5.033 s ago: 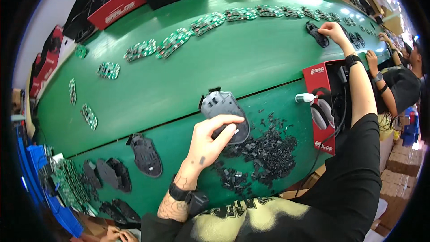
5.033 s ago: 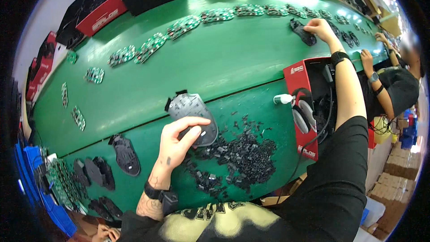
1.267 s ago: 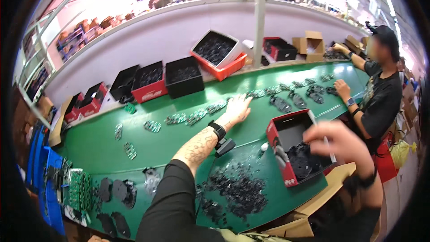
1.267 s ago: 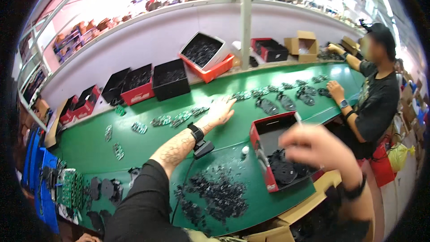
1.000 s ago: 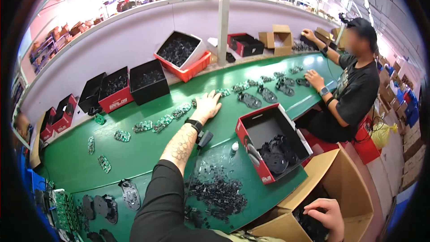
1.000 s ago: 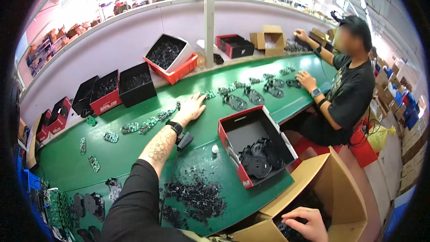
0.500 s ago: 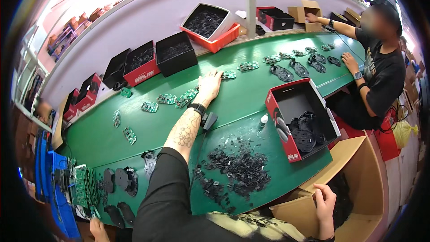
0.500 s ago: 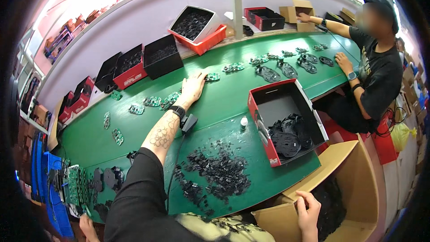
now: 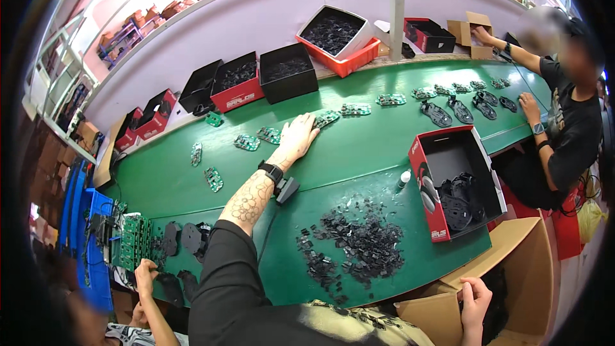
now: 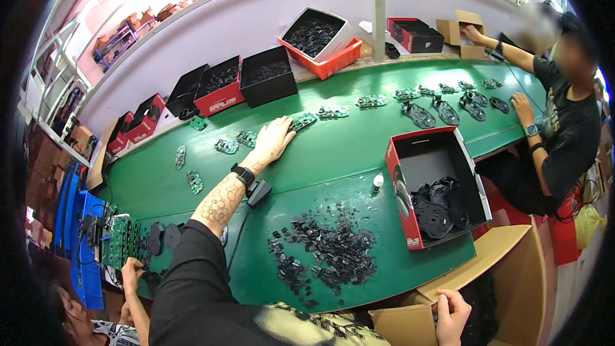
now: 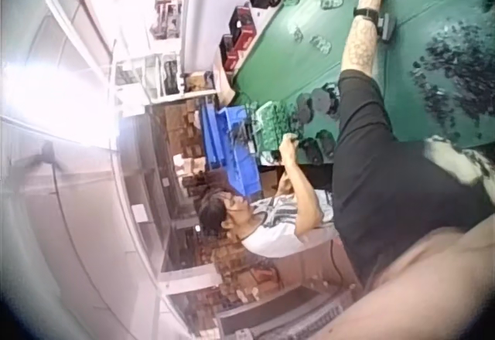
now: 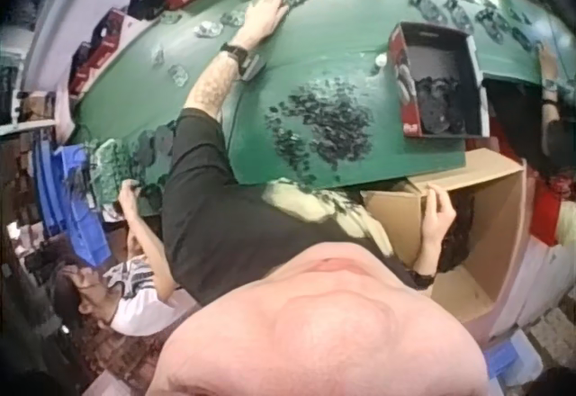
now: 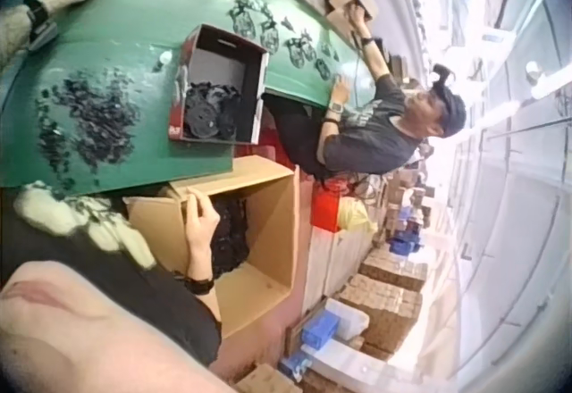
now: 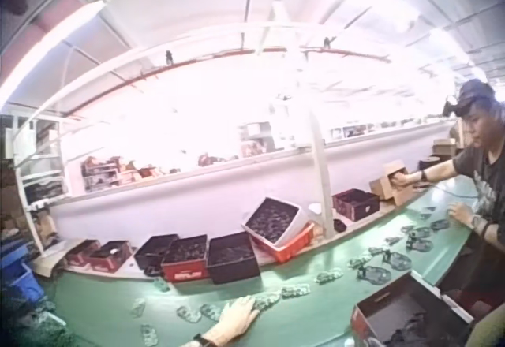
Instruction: The person assembles electronic components on a green workbench. They pick up black plastic casings and green circuit boards, insert small black parts into the casings, and arrange the components in rows. The person handles the items one at a time, occasionally moving stacks of parts to clear space.
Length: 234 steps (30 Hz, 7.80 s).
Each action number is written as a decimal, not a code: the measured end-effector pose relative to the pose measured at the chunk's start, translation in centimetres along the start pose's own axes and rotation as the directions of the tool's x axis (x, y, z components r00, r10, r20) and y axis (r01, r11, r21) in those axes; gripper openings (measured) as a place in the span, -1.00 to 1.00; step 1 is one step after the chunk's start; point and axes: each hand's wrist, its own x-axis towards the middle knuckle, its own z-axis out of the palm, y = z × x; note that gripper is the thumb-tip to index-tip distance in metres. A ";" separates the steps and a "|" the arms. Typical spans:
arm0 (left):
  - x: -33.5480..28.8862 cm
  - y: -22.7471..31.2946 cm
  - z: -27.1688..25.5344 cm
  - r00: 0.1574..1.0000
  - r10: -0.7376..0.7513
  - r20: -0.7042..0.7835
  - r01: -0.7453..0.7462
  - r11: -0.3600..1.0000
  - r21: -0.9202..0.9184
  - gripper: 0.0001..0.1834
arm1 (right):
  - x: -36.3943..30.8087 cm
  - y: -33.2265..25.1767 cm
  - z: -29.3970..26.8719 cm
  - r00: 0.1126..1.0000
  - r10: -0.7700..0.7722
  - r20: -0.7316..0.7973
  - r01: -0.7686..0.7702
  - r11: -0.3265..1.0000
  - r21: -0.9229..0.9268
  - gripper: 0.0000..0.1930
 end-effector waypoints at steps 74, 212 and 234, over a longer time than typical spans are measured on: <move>-13.1 -19.7 -6.8 0.966 0.034 -0.255 -0.019 0.998 0.062 -0.69 | 0.0 -3.5 0.5 0.994 -0.057 0.094 0.076 0.974 -0.211 -0.78; -29.5 -35.5 -13.1 0.724 -0.689 0.009 0.648 0.685 0.334 -0.61 | 0.4 -0.7 1.3 1.000 0.008 -0.001 -0.008 0.972 -0.234 -0.77; -11.4 14.0 -23.8 0.902 0.426 0.071 -0.068 0.303 -0.951 -0.77 | 15.9 -9.5 -1.4 0.933 -0.209 0.294 0.333 0.809 -0.484 -0.57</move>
